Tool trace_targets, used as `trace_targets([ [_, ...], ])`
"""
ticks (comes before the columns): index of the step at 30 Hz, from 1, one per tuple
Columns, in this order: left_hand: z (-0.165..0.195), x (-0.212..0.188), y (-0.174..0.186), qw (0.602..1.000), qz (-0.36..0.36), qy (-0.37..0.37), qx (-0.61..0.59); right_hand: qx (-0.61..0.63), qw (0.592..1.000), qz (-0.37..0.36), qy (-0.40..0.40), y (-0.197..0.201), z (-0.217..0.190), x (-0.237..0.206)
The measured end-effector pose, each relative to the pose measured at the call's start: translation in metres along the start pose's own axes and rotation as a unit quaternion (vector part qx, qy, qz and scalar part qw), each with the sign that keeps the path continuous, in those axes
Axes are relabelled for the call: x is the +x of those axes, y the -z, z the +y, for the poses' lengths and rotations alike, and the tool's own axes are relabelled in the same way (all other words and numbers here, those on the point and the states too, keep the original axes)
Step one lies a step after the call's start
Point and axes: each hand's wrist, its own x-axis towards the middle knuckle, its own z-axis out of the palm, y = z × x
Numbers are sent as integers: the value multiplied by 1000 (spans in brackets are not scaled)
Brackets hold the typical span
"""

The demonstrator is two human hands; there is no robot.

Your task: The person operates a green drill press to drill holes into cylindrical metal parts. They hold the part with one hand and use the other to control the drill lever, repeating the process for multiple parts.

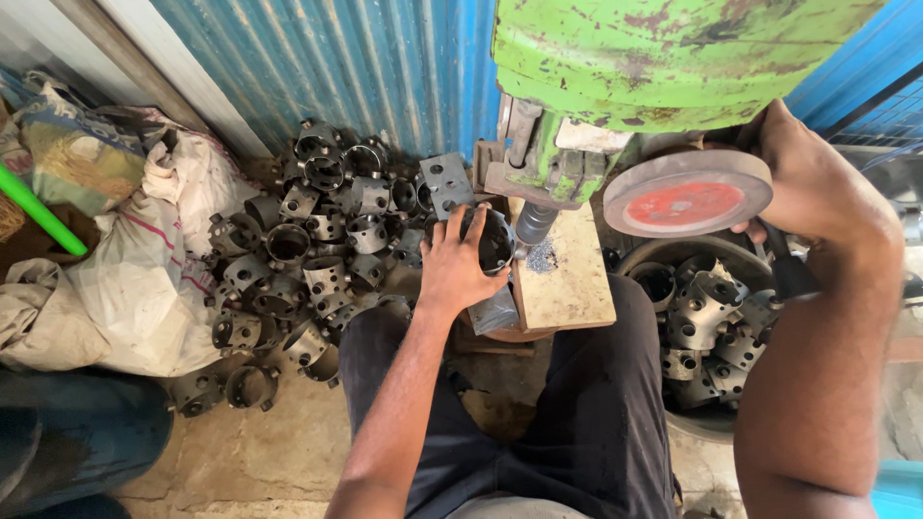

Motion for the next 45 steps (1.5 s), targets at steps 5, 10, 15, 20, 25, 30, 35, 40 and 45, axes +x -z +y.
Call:
trace_targets([
  [5,0,-2,-1,1000,4,-5,1,66,994,68,57,-24,33,-7],
  [10,-3,0,-2,1000,-5,-5,2,-9,942,215,258,-61,55,-1],
  [15,-3,0,-2,1000,16,-17,-2,-29,938,240,249,-67,55,-5],
  [20,-3,1,-2,999,27,-20,-14,83,967,175,166,-76,41,-22],
  [25,-3,0,-2,999,40,-22,-19,230,950,169,125,-80,32,-27],
  [30,-1,0,-3,999,44,-25,-13,162,960,181,136,-79,39,-29],
  [35,0,-1,-4,999,40,-23,-5,189,956,182,131,-82,43,-28],
  [40,-1,1,0,1000,15,-23,14,118,985,117,37,-53,21,-33],
  [45,0,0,-1,1000,20,-17,9,22,998,15,-54,-20,4,-34],
])
